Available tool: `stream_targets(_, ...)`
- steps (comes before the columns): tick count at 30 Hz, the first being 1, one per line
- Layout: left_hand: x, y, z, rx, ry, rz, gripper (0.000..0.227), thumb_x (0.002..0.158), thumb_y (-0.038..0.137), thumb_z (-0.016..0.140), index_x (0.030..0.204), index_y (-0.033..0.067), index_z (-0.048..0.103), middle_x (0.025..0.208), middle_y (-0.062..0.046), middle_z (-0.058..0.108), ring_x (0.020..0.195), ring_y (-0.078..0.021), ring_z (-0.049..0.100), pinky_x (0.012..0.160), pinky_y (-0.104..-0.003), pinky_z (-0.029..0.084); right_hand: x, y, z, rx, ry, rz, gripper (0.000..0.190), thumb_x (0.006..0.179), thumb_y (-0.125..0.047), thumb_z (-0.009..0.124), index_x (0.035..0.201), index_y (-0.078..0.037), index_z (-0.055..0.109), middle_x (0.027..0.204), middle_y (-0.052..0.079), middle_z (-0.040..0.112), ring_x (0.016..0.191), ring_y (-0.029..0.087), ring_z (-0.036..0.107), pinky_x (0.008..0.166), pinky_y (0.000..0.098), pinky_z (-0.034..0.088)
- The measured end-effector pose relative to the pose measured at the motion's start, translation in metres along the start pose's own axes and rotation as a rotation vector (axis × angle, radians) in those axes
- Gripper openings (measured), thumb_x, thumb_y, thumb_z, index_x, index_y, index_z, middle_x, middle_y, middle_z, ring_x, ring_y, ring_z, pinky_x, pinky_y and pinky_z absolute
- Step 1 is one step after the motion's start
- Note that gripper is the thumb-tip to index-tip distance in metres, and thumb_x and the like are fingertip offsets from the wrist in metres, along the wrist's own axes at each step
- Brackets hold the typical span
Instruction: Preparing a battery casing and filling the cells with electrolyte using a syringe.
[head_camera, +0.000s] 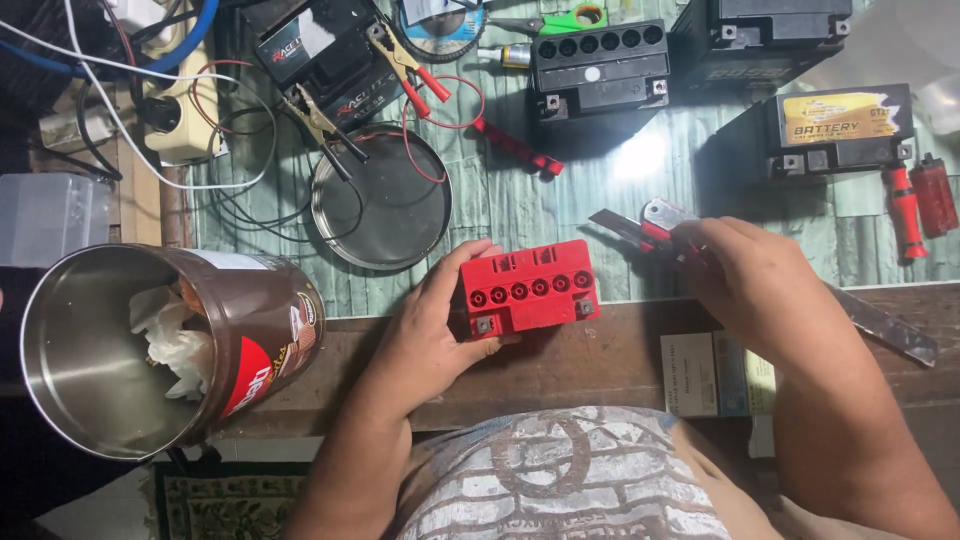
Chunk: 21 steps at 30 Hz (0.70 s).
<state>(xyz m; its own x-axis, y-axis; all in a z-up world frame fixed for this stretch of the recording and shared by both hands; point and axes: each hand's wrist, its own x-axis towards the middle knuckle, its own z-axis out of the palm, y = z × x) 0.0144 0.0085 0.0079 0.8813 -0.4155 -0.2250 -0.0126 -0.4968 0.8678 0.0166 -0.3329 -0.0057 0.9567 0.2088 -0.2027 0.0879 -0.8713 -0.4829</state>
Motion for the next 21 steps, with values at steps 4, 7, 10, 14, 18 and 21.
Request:
stream_targets(4,-0.002,0.0,0.002,0.011,0.004,0.044,0.088,0.078,0.019,0.087,0.149,0.0155,0.035,0.135,-0.01,0.068,0.11,-0.0245,0.073,0.097,-0.036,0.056,0.018,-0.038,-0.026,0.183,-0.157,0.265,0.02,0.101,-0.026,0.061,0.115,-0.014,0.068,0.108,0.005,0.075,0.083,0.025,0.068,0.071,0.0384,0.049)
stream_targets(7,-0.002,-0.001,0.003,-0.065,-0.002,0.033,0.088,0.081,0.022,0.084,0.152,0.0136,0.032,0.132,-0.011,0.067,0.114,-0.023,0.069,0.101,-0.034,0.054,0.025,-0.043,-0.033,0.302,-0.243,0.452,0.033,0.093,-0.009,0.037,0.12,-0.014,0.054,0.1,0.012,0.074,0.088,0.026,0.064,0.081,0.04,0.047)
stream_targets(10,-0.002,-0.002,0.004,-0.082,-0.014,0.048,0.087,0.084,0.024,0.081,0.153,0.0132,0.029,0.135,-0.013,0.064,0.121,-0.0257,0.065,0.106,-0.037,0.049,0.027,-0.044,-0.033,0.541,-0.196,0.547,0.034,0.093,-0.008,0.035,0.122,-0.008,0.053,0.089,0.015,0.071,0.076,0.026,0.059,0.068,0.0388,0.045)
stream_targets(14,-0.001,-0.001,0.003,-0.08,-0.045,-0.015,0.089,0.084,0.019,0.082,0.154,0.0155,0.027,0.13,-0.013,0.065,0.116,-0.0251,0.065,0.103,-0.037,0.052,0.027,-0.027,-0.019,0.676,-0.143,0.412,0.035,0.109,-0.033,0.05,0.099,-0.005,0.068,0.079,0.009,0.065,0.069,0.019,0.059,0.063,0.0311,0.046)
stream_targets(18,-0.002,-0.003,0.004,-0.035,-0.034,-0.002,0.089,0.084,0.021,0.082,0.154,0.0142,0.027,0.128,-0.014,0.063,0.118,-0.0259,0.063,0.104,-0.038,0.051,0.024,-0.019,-0.009,0.829,-0.104,0.364,0.032,0.109,-0.034,0.053,0.096,-0.007,0.065,0.078,0.006,0.061,0.065,0.016,0.055,0.055,0.0277,0.042)
stream_targets(21,-0.003,-0.003,0.005,-0.076,-0.043,-0.015,0.09,0.084,0.02,0.081,0.155,0.0137,0.025,0.127,-0.015,0.064,0.116,-0.0254,0.064,0.103,-0.039,0.054,0.022,-0.008,-0.003,0.966,-0.081,0.344,0.032,0.112,-0.033,0.046,0.098,-0.008,0.059,0.076,0.008,0.056,0.058,0.016,0.049,0.045,0.0265,0.035)
